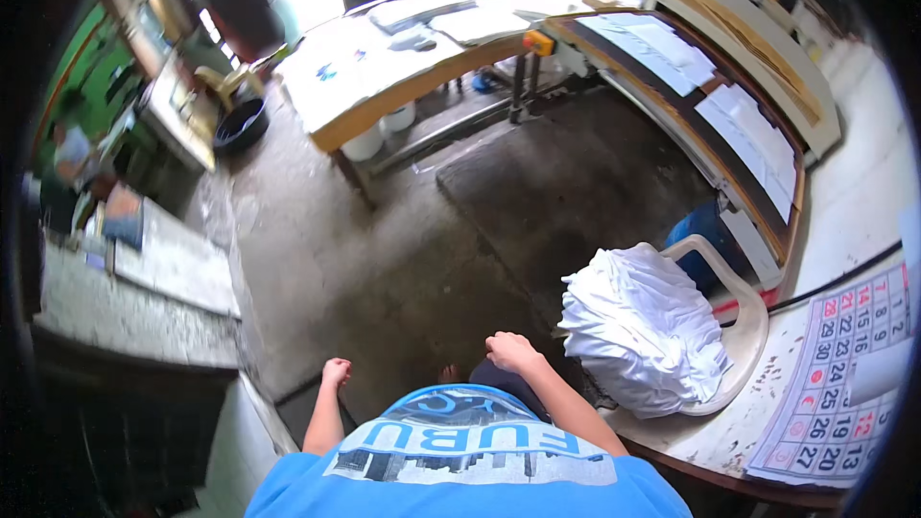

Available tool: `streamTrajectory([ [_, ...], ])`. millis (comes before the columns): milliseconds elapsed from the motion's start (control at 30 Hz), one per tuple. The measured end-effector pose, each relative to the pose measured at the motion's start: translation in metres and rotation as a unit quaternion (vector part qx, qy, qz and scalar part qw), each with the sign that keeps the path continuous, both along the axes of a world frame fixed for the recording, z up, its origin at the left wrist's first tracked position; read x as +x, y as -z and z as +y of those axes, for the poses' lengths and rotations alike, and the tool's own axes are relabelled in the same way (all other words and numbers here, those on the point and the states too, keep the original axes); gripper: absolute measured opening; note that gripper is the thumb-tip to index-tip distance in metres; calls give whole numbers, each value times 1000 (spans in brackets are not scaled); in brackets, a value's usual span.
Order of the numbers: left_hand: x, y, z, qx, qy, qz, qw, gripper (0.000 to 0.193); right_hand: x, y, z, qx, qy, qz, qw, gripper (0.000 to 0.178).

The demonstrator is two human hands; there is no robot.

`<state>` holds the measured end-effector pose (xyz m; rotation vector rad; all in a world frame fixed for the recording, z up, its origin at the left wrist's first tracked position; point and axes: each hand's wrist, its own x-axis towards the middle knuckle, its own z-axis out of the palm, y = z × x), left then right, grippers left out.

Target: Placing and aligning white t-shirts and transfer papers on a heat press machine and then folding them.

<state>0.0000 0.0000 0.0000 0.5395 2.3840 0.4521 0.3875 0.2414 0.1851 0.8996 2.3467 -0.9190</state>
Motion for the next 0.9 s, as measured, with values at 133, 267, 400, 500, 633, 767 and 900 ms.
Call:
streamTrajectory([
  [133,-67,-58,186,199,-82,-141,966,17,-10,2,77,20,133,138,981,25],
  [267,-30,-103,359,277,50,-91,955,20,27,19,134,21,169,8,985,24],
  [400,63,-107,471,280,260,-62,922,22,44,40,207,3,242,15,970,26],
  [500,131,-141,539,247,400,-161,868,17,45,53,277,45,285,14,957,26],
  [633,122,-167,643,344,414,-109,836,14,-1,0,371,117,271,70,953,21],
  [767,91,-196,776,384,373,-62,843,12,-28,-40,453,97,265,149,948,23],
  [900,73,-234,926,458,410,14,789,12,-48,-55,511,115,329,155,924,22],
])
